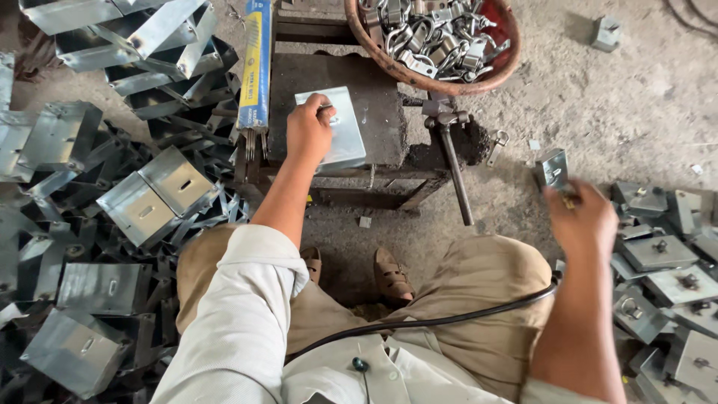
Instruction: The person sits on the floor and welds metal hasps onto small rectangular metal boxes. They pick up a box, place a hasp on it, and use a welding torch to secure it, creating bright sparks. The person repeats this process for multiple boxes, stacking the finished ones nearby.
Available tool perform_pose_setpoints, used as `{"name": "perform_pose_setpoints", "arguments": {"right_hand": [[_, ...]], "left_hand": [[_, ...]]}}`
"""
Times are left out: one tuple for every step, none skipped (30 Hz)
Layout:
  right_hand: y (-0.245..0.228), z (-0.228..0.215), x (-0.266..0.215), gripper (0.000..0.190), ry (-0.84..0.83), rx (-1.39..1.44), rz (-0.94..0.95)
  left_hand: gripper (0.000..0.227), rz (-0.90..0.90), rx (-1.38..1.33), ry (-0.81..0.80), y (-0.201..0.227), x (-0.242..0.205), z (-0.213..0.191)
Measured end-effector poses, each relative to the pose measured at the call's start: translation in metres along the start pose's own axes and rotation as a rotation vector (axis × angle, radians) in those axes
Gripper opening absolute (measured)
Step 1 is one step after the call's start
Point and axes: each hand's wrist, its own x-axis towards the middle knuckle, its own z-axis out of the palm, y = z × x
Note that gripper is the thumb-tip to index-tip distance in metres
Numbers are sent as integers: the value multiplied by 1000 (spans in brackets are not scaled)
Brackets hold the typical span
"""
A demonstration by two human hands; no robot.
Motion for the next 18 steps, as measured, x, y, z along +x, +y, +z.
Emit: {"name": "perform_pose_setpoints", "arguments": {"right_hand": [[32,-1,-11,48,-36,-64,15],[65,1,-23,50,-71,-129,31],[99,4,-39,52,-110,-220,37],[128,11,-48,56,-149,-310,43],[153,20,-66,54,-226,-375,67],[172,27,-85,51,-326,-407,118],[184,36,-101,49,-421,-402,195],[190,47,-112,47,-457,-363,274],[192,56,-122,45,-491,-318,360],[191,65,-126,43,-491,-257,437],[191,71,-128,41,-472,-178,510],[189,76,-126,40,-441,-81,580],[188,78,-123,38,-405,25,648],[185,79,-120,37,-355,163,701],[181,76,-113,37,-292,325,749],[175,72,-104,36,-224,512,783],[167,67,-92,36,-162,710,803],[156,60,-78,36,-99,912,802]], "left_hand": [[6,44,12,31,0,-1,-1],[6,88,27,58,1,-2,0],[7,131,45,79,1,-5,1],[9,174,62,100,0,-7,4],[9,139,34,63,-2,-7,4],[10,104,5,26,-4,-5,6],[11,77,-22,-8,-6,-2,7],[12,51,-7,5,-7,-4,9],[13,27,7,15,-6,-6,12],[14,2,21,26,-6,-7,14],[15,-10,36,22,-7,-7,16],[15,-23,52,17,-7,-5,17],[16,-36,68,11,-7,-5,18],[16,-10,74,36,-6,-8,20],[16,17,80,64,-4,-10,21],[16,45,85,92,-3,-11,21],[19,62,79,91,-3,-9,20],[22,79,72,91,-4,-5,19]]}}
